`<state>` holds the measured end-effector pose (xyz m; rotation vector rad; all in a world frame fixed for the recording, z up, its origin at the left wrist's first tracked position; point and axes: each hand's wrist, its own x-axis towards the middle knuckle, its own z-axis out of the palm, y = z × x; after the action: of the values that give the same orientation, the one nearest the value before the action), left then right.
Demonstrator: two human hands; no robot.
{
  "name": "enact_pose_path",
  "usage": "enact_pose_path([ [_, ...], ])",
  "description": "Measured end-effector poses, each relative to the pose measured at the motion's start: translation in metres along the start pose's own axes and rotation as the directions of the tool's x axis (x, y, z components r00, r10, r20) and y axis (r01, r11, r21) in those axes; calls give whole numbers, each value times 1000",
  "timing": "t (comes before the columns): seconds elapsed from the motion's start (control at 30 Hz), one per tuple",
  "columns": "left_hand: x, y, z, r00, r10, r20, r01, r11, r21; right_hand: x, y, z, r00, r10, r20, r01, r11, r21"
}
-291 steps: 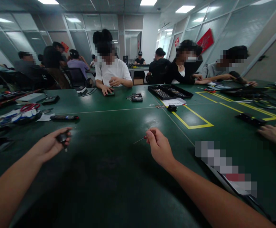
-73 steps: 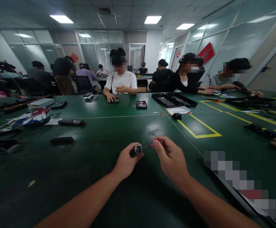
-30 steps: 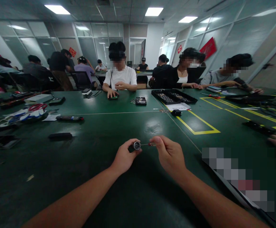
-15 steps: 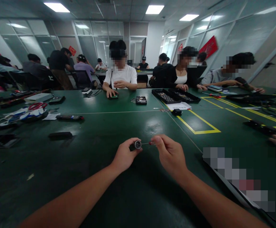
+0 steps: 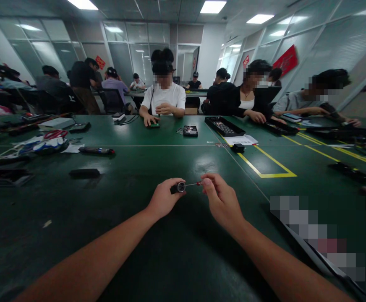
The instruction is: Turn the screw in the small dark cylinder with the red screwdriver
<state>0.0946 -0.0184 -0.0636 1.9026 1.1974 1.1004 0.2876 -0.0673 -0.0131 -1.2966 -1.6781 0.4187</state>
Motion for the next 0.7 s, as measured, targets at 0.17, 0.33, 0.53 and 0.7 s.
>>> enact_pose_path([
  [0.17,0,-1,-1,1000,-14,2,14,1000,-28,-1,-2,-2,1000,-29,-12,28,999,-17],
  [0.33,0,-2,-2,1000,-13,11,13,999,-34,-1,-1,-1,1000,18,-18,-18,1000,6],
  [0.53,0,-1,-2,1000,-11,21,11,1000,-22,0,0,0,999,25,-40,-23,998,55],
  [0.7,0,1,-2,1000,-9,19,9,1000,-28,-1,-2,1,999,40,-11,-39,997,69],
])
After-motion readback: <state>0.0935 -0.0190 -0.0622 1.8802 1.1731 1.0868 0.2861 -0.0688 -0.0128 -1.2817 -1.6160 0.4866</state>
